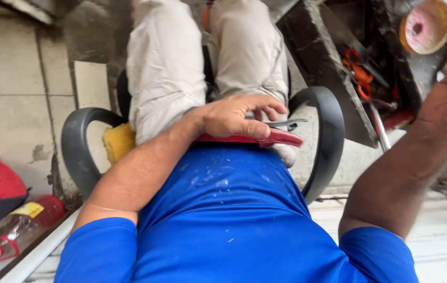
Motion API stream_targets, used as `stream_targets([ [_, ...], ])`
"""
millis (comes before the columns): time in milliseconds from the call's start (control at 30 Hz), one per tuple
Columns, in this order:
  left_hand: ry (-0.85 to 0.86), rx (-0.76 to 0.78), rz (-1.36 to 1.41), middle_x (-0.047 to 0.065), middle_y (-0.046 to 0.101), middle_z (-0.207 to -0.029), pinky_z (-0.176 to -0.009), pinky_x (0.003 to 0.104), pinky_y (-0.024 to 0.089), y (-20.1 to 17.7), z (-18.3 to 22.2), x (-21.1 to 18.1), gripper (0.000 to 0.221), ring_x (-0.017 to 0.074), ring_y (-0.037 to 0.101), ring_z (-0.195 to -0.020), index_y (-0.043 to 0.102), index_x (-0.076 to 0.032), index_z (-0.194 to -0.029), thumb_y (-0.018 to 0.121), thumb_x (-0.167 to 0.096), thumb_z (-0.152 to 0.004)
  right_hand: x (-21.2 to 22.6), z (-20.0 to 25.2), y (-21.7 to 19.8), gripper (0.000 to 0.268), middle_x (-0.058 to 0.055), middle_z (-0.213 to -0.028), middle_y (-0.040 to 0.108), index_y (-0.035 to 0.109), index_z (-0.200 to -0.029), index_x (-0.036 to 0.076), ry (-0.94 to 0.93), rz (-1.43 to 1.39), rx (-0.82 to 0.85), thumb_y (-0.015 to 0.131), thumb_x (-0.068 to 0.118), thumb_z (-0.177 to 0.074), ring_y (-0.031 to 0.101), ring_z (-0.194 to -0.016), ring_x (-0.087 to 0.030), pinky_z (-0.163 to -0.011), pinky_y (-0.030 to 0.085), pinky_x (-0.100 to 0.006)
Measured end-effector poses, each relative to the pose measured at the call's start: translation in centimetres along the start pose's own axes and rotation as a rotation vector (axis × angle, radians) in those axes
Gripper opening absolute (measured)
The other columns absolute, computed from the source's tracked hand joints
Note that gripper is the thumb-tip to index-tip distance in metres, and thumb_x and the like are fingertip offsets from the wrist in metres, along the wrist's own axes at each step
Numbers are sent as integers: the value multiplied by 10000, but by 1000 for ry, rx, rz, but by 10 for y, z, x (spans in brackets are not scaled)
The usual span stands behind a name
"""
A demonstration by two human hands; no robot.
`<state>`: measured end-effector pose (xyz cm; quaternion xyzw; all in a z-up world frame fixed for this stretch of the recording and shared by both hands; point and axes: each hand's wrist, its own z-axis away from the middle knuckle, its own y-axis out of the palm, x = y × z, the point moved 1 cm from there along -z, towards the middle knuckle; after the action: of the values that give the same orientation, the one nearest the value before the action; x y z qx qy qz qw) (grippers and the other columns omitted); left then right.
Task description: Applying a liquid substance to the sole and edges of a shoe using a brush at a repair bench
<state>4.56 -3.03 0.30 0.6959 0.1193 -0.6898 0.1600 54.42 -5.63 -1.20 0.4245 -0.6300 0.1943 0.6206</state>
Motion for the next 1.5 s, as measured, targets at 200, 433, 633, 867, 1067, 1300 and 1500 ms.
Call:
stream_targets([
  [200, -361, 156, -218, 73, 555, -1497, -957, 345, 492, -15, -46, -18, 846, 210, 610, -1230, 518, -149, -1454, 421, -691, -812, 47, 43, 67, 500, -137, -1005, 767, 753, -1130, -48, 90, -61, -239, 642, 288, -776, 635, -728, -107, -586, 450, -214],
  [433, -386, 399, -374, 82, 603, -1470, -1131, 352, 372, 5, -105, 60, 850, 226, 557, -1347, 602, -149, -1417, 569, -694, -766, 51, 70, 73, 114, -290, -933, 796, 595, -919, 202, 176, -1, -278, 662, 188, -1011, 534, -533, -130, -423, 350, -206],
  [633, -24, 491, -517, 178, 676, -755, -686, 500, 427, 28, -102, 118, 552, 302, 597, -656, 641, -60, -741, 394, -486, -991, 2, 87, 39, 161, -108, -544, 466, 513, -862, 194, 144, -140, -161, 605, 193, -994, 521, -474, -241, -483, 374, -288],
  [867, -460, 201, -317, 95, 579, -1458, -1089, 387, 384, 1, -79, 59, 672, 224, 560, -1274, 519, -95, -1442, 362, -462, -902, 14, 93, 61, 147, -267, -1033, 727, 629, -1035, 84, 144, -346, -63, 607, -1, -917, 708, -752, -299, -619, 622, -332],
  [1067, -87, -260, 863, 219, 709, -1039, -844, 328, 597, 8, -6, 21, 582, 256, 712, -905, 515, 5, -1420, 509, -252, -898, 52, 140, 117, 248, -357, -1033, 627, 502, -1075, 46, -76, -167, 229, 628, -64, -892, 720, -706, -387, -580, 653, -415],
  [1300, 349, -325, 1160, 349, 668, -1085, -875, 486, 618, 24, 46, -9, 542, 377, 729, -951, 518, 57, -1367, 541, -175, -878, 77, 200, 230, 296, -365, -961, 668, 488, -908, 3, -326, 17, 739, 746, -50, -773, 748, -705, -308, -561, 649, -367],
  [1500, 319, -282, 1122, 233, 665, -1167, -915, 430, 621, 40, 49, 7, 635, 269, 715, -1012, 466, 30, -1427, 536, -170, -828, 78, 208, 282, 235, -327, -873, 728, 597, -788, -10, -535, 151, 936, 820, -66, -739, 733, -596, -291, -469, 566, -350],
])
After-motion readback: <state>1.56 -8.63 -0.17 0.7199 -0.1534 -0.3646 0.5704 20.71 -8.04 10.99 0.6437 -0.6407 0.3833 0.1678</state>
